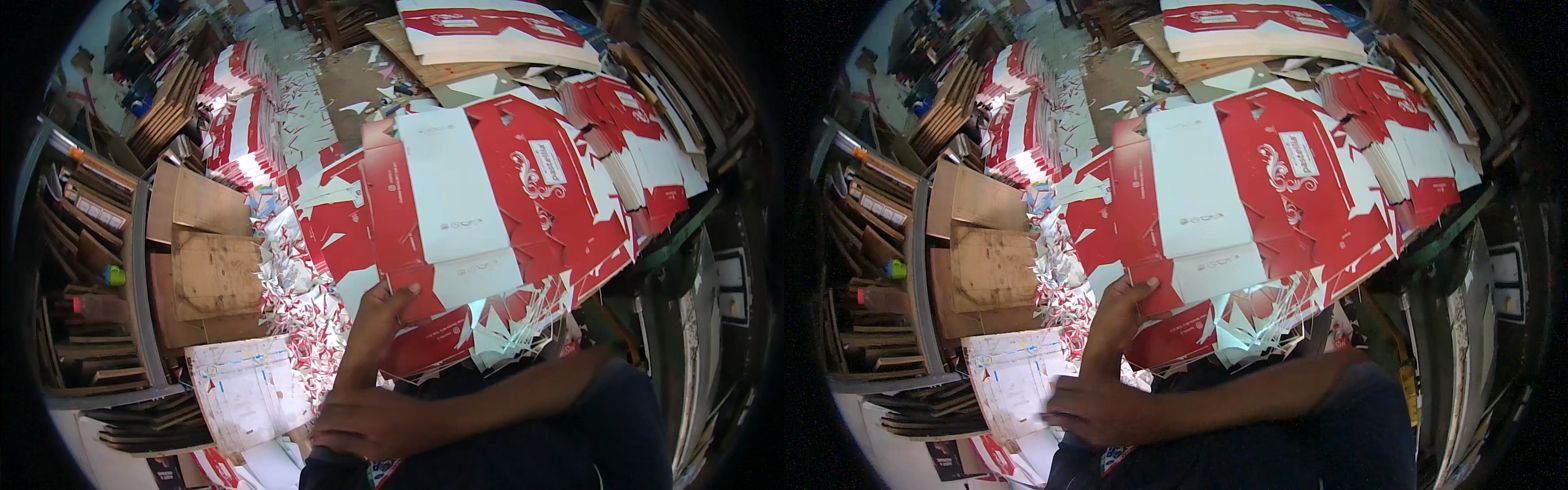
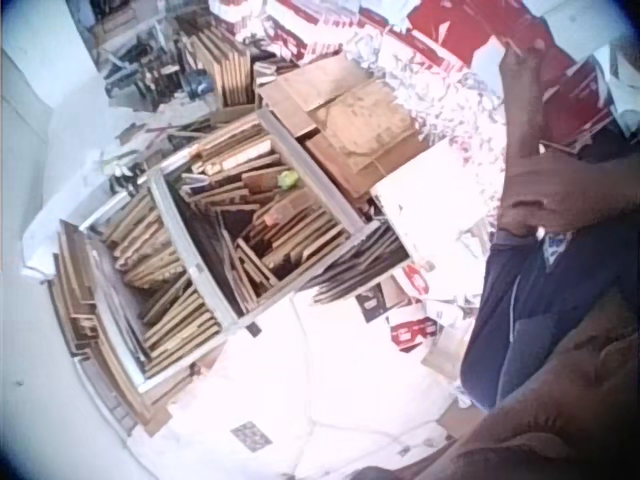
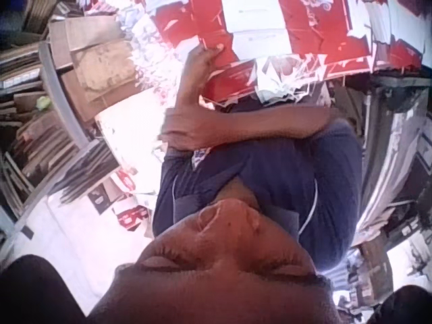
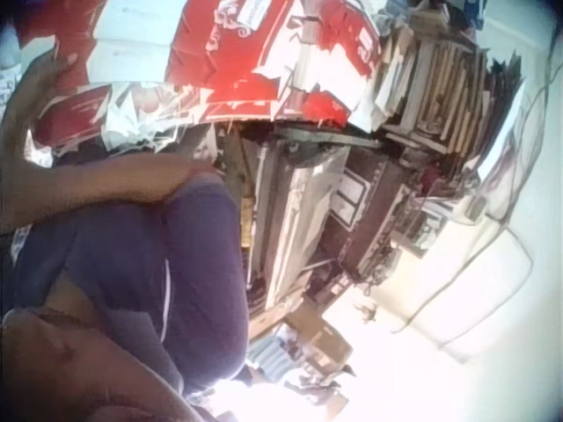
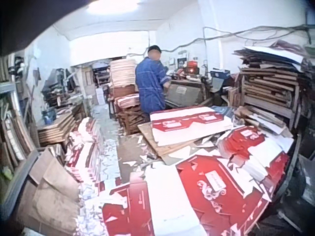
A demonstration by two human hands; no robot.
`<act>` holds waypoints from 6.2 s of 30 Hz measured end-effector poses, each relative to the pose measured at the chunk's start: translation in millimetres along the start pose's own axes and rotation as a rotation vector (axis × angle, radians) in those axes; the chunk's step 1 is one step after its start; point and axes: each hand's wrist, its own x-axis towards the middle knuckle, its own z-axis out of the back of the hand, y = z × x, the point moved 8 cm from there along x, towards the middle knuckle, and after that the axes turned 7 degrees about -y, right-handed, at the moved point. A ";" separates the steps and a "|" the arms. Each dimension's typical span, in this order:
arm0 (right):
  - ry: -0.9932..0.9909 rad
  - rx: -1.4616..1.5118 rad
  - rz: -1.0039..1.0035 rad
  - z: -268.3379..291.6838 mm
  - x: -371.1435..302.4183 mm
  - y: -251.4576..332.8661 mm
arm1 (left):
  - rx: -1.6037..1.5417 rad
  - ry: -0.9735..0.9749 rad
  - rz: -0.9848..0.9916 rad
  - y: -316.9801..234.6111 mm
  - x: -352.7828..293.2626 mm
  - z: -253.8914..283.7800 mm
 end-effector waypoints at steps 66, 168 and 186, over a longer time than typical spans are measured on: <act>-0.224 -0.687 -0.411 174.2 -24.7 -27.6 | 0.084 -0.129 -0.325 -33.1 -20.8 -35.2; -0.360 -1.251 -0.274 209.2 -14.7 -59.2 | 0.682 -0.585 -0.497 -0.6 -92.9 7.3; -0.516 -1.131 -0.269 221.8 -19.2 -52.6 | 0.369 -0.430 -0.283 -10.6 -66.7 19.6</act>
